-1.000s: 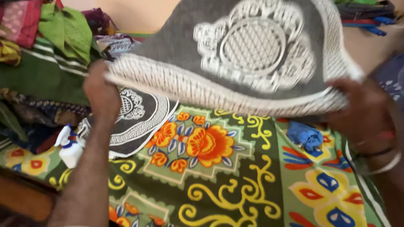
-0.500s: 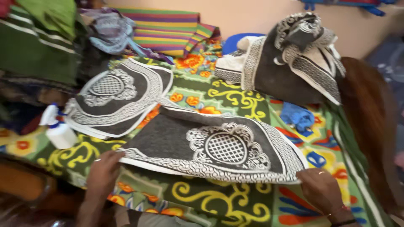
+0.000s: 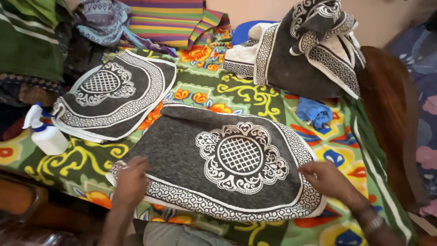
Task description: The person wipes decorative fabric covers with a blue cloth and cleaning spray on a bed, then folds them into a stack.
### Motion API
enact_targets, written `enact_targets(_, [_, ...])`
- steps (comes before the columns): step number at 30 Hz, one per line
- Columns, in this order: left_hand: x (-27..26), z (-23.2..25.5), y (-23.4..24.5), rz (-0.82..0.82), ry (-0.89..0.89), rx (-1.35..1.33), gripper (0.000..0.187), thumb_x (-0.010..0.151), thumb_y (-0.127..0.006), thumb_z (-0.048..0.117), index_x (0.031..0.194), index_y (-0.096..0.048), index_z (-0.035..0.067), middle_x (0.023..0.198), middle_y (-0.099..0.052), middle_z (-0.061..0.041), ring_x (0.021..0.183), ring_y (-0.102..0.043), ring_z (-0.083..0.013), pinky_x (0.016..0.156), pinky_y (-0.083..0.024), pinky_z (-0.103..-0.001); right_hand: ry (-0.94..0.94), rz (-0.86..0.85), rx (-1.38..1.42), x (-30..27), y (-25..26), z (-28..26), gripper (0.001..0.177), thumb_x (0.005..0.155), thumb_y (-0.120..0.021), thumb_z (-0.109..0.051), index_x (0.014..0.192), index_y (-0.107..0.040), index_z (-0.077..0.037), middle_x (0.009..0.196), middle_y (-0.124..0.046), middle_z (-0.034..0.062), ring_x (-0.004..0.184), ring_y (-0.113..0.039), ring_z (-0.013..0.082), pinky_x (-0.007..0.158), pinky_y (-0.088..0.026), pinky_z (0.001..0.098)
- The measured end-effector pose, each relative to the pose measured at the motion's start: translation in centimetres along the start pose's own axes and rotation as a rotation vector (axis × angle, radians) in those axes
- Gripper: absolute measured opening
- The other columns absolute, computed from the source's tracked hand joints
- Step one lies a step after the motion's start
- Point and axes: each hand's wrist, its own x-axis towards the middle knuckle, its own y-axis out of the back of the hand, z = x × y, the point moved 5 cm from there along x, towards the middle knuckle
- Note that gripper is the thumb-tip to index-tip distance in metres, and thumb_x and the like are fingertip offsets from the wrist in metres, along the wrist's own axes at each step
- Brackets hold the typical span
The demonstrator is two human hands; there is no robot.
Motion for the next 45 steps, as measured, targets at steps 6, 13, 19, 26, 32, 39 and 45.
enact_targets(6, [8.0, 10.4, -3.3, -0.085, -0.145, -0.218, 0.026, 0.087, -0.062, 0.008, 0.111, -0.070, 0.005, 0.126, -0.068, -0.016, 0.119, -0.062, -0.0375, 0.100, -0.051, -0.046, 0.167, 0.340, 0.023, 16.5, 0.3, 0.2, 0.030, 0.097, -0.062, -0.024, 0.116, -0.074, -0.004, 0.110, -0.075, 0.0197, 0.102, -0.072, 0.0363, 0.088, -0.056, 0.0436])
enact_targets(13, [19.6, 7.5, -7.4, 0.080, -0.176, -0.089, 0.029, 0.099, -0.062, 0.025, 0.116, -0.070, 0.004, 0.124, -0.067, -0.022, 0.116, -0.060, -0.0404, 0.099, -0.048, -0.050, -0.307, 0.046, -0.124, 21.9, -6.7, 8.4, 0.041, 0.088, -0.071, -0.038, 0.121, -0.075, -0.015, 0.111, -0.075, 0.0160, 0.101, -0.073, 0.0350, 0.091, -0.056, 0.0452])
enact_targets(19, [26.2, -3.1, -13.8, -0.163, 0.001, -0.032, 0.039, 0.099, -0.056, 0.021, 0.134, -0.061, 0.006, 0.127, -0.066, -0.024, 0.118, -0.062, -0.0422, 0.102, -0.048, -0.055, -0.129, 0.109, -0.262, 19.1, -6.0, 4.4, 0.081, 0.068, -0.088, -0.037, 0.141, -0.061, -0.016, 0.120, -0.061, 0.0231, 0.108, -0.057, 0.0435, 0.090, -0.048, 0.0526])
enact_targets(26, [26.4, -4.4, -19.9, -0.818, 0.104, 0.290, 0.073, 0.081, -0.065, 0.017, 0.151, -0.046, 0.025, 0.143, -0.051, -0.022, 0.130, -0.052, -0.0405, 0.108, -0.044, -0.048, -0.226, 0.063, -0.184, 19.4, -4.0, 1.4, 0.039, 0.069, -0.084, -0.031, 0.101, -0.072, -0.014, 0.104, -0.068, 0.0139, 0.103, -0.063, 0.0364, 0.090, -0.052, 0.0487])
enact_targets(32, [29.2, -1.3, -18.7, -0.806, 0.157, 0.468, 0.040, 0.093, -0.062, 0.024, 0.131, -0.074, 0.017, 0.137, -0.072, -0.020, 0.125, -0.069, -0.0375, 0.106, -0.055, -0.049, -0.170, 0.416, 0.003, 19.1, -0.5, 6.8, 0.030, 0.077, -0.078, -0.028, 0.095, -0.067, -0.007, 0.088, -0.071, 0.0185, 0.080, -0.069, 0.0393, 0.072, -0.054, 0.0472])
enact_targets(39, [29.3, 11.0, -13.1, -0.046, 0.060, 0.066, 0.085, 0.091, -0.065, 0.018, 0.167, -0.027, 0.018, 0.169, -0.007, -0.037, 0.126, -0.049, -0.0551, 0.097, -0.051, -0.058, -0.261, 0.605, -0.317, 19.5, 3.0, 10.5, 0.051, 0.087, -0.077, -0.050, 0.115, -0.067, -0.009, 0.111, -0.069, 0.0227, 0.107, -0.066, 0.0424, 0.093, -0.051, 0.0539])
enact_targets(45, [14.6, 20.4, -15.3, -0.522, -0.025, 0.021, 0.079, 0.090, -0.066, 0.051, 0.157, -0.034, 0.025, 0.164, -0.019, -0.019, 0.150, -0.016, -0.0471, 0.110, -0.017, -0.077, -0.435, 0.517, -0.468, 19.8, 2.8, 14.1, 0.066, 0.082, -0.078, -0.055, 0.133, -0.067, -0.014, 0.130, -0.061, 0.0271, 0.119, -0.056, 0.0499, 0.093, -0.045, 0.0642])
